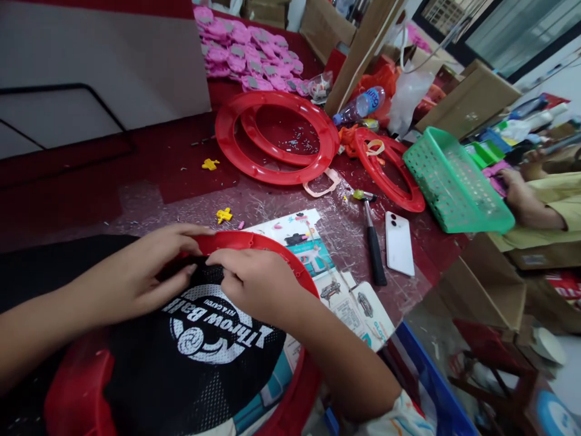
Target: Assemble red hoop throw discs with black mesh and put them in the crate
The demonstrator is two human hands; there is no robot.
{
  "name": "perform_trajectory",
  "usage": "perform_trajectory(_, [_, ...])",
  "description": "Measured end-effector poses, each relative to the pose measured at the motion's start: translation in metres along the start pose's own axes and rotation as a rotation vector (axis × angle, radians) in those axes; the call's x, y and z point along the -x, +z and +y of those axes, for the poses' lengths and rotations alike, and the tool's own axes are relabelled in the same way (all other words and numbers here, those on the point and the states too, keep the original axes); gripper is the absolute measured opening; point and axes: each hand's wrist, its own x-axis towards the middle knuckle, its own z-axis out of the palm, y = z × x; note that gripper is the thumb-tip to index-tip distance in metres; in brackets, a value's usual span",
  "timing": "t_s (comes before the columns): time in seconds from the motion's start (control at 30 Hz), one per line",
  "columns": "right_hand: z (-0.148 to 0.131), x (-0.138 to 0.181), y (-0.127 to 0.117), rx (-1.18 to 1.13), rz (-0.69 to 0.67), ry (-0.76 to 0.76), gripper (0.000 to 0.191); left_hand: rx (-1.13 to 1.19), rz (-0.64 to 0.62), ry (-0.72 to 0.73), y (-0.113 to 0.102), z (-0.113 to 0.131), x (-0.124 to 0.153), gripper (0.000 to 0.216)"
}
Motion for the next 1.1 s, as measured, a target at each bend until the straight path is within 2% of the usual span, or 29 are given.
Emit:
perform_trajectory(0.13, [0.009, -0.002, -0.001, 0.005, -0.013, -0.1, 0.029, 0.095, -0.079, 0.009, -0.001, -0.004, 0.001, 0.015])
perform_trajectory(0.23, [0.012, -0.006, 0.0, 0.106, 0.039, -0.092, 0.032, 0.167, -0.033, 0.009, -0.004, -0.008, -0.002, 0.018])
perform_trajectory(0.37, [0.012, -0.009, 0.002, 0.235, 0.036, -0.094, 0.036, 0.224, -0.015, -0.011, -0.006, -0.009, -0.006, 0.023])
perform_trajectory(0.67, [0.013, -0.011, 0.005, 0.369, 0.043, -0.112, 0.036, 0.113, -0.002, 0.113, -0.001, -0.011, -0.009, 0.03])
perform_trajectory(0.93, [0.013, -0.011, 0.007, 0.462, 0.031, -0.11, 0.035, 0.066, 0.003, 0.095, 0.002, -0.009, -0.006, 0.032])
perform_trajectory(1.1, [0.01, -0.01, 0.009, 0.504, 0.03, -0.044, 0.034, 0.057, -0.004, 0.097, 0.004, -0.01, -0.005, 0.032])
